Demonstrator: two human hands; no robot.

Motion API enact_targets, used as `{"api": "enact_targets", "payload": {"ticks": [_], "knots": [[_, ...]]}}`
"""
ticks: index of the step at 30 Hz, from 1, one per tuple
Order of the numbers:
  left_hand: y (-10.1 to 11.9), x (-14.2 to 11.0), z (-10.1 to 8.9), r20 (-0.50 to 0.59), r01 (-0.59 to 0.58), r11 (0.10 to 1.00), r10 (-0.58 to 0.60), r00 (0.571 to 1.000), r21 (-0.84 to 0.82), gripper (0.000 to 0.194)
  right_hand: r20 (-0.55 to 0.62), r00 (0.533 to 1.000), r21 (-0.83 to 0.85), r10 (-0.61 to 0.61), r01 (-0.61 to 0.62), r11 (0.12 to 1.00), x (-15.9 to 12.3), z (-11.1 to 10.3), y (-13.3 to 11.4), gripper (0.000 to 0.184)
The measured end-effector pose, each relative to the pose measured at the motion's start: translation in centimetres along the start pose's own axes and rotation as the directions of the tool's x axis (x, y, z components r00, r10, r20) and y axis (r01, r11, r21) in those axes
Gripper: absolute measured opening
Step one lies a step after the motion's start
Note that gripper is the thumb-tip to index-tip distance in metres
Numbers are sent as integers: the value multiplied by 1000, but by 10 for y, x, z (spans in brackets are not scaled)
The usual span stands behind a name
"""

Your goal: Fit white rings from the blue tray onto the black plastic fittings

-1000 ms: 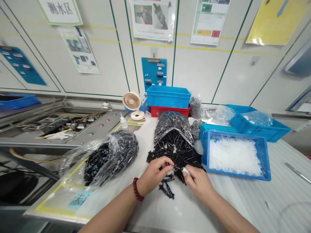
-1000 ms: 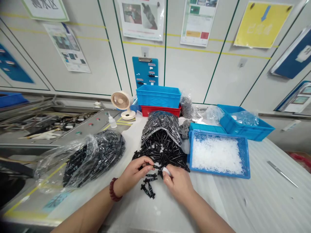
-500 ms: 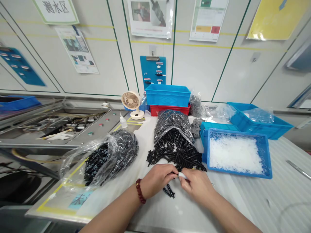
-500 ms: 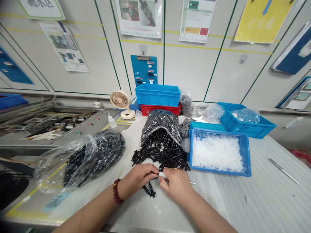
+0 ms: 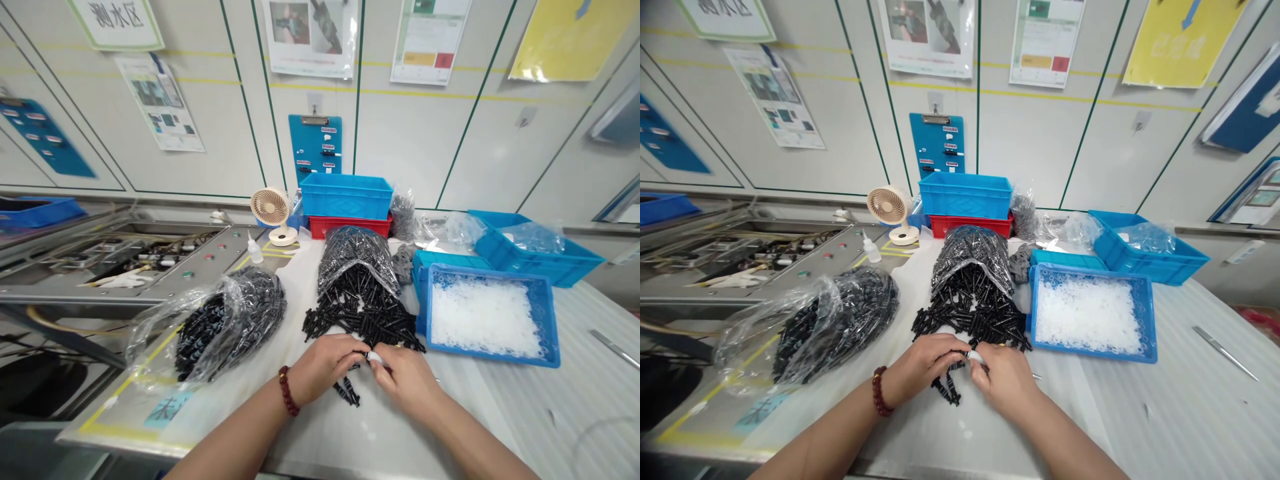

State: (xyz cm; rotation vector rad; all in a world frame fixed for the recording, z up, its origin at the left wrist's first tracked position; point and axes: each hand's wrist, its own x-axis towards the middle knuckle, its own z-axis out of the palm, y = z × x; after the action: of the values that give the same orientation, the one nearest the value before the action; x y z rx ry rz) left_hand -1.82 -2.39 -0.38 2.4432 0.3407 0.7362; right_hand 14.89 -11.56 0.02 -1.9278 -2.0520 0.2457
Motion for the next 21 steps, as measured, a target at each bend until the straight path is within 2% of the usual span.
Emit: {"api": "enact_targets", "payload": {"ticks": [12,21], "knots": [[5,2,-3,0,30,999,-30,1000,-38,25,-7,1000,-20,15,-15,1000,1,1,1,17],[1,0,-1,-19,22,999,-22,1000,-25,21,4,998,-41,57,-57,998,2,-2,-1,26]]}}
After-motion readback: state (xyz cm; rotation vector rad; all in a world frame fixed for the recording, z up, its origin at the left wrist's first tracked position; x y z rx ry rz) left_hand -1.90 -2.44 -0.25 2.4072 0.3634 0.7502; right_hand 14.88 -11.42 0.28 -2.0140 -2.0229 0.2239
